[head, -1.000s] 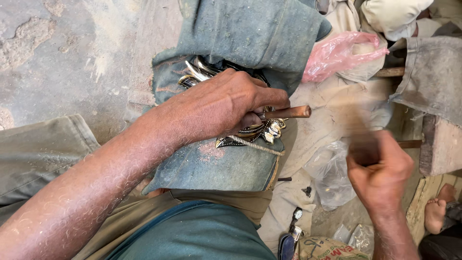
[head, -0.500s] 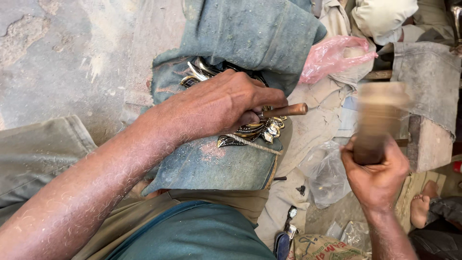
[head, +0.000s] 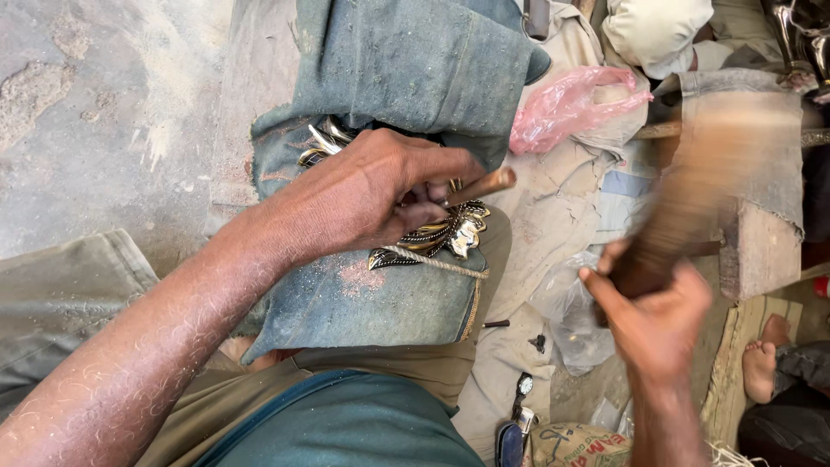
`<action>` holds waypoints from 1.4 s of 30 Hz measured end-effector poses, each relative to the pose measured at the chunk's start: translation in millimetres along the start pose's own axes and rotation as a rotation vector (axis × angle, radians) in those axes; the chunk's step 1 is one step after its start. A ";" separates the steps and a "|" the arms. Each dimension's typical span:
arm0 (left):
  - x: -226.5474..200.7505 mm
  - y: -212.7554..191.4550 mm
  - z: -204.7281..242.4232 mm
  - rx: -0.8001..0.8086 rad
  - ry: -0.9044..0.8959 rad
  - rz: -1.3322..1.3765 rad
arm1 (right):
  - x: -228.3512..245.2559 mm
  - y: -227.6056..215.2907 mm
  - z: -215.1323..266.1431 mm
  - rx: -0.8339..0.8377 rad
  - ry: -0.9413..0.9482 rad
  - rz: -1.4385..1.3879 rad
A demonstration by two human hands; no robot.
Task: The person uses a hammer and chisel to shape a decorative metal piece resting on a cloth-covered lap. They repeatedly strike the chisel to refine the metal's form, occasionally adjusting the piece's position.
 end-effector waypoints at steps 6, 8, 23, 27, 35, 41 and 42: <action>-4.7 19.8 -2.5 -0.121 -0.037 -0.002 | -7.3 47.6 63.7 -0.129 0.063 -0.737; -6.2 25.4 -6.5 -0.076 -0.134 -0.032 | -19.0 72.3 73.8 -0.044 0.163 -0.759; -17.3 31.3 -15.2 -0.068 -0.214 -0.193 | -39.4 5.3 -20.1 -0.127 0.046 -0.009; -17.3 33.3 -16.6 -0.020 -0.173 -0.267 | -31.9 10.7 -28.1 -0.113 0.052 -0.309; -13.4 32.4 -15.6 0.004 -0.144 -0.233 | -44.6 -16.3 -34.3 0.141 -0.021 0.312; 3.7 19.2 -25.0 -0.152 -0.261 -0.011 | -115.4 37.7 33.8 -0.033 0.580 -0.326; 4.8 20.3 -28.4 -0.111 -0.279 -0.033 | -123.6 50.2 48.6 -0.013 0.630 -0.362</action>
Point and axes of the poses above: each hand's wrist, its own z-axis away from the middle knuckle, its own y-axis out of the palm, x = y × z, the point moved 1 cm from there along -z, towards the middle knuckle, and after that the axes turned 15 degrees about -x, right-handed, at the moved point
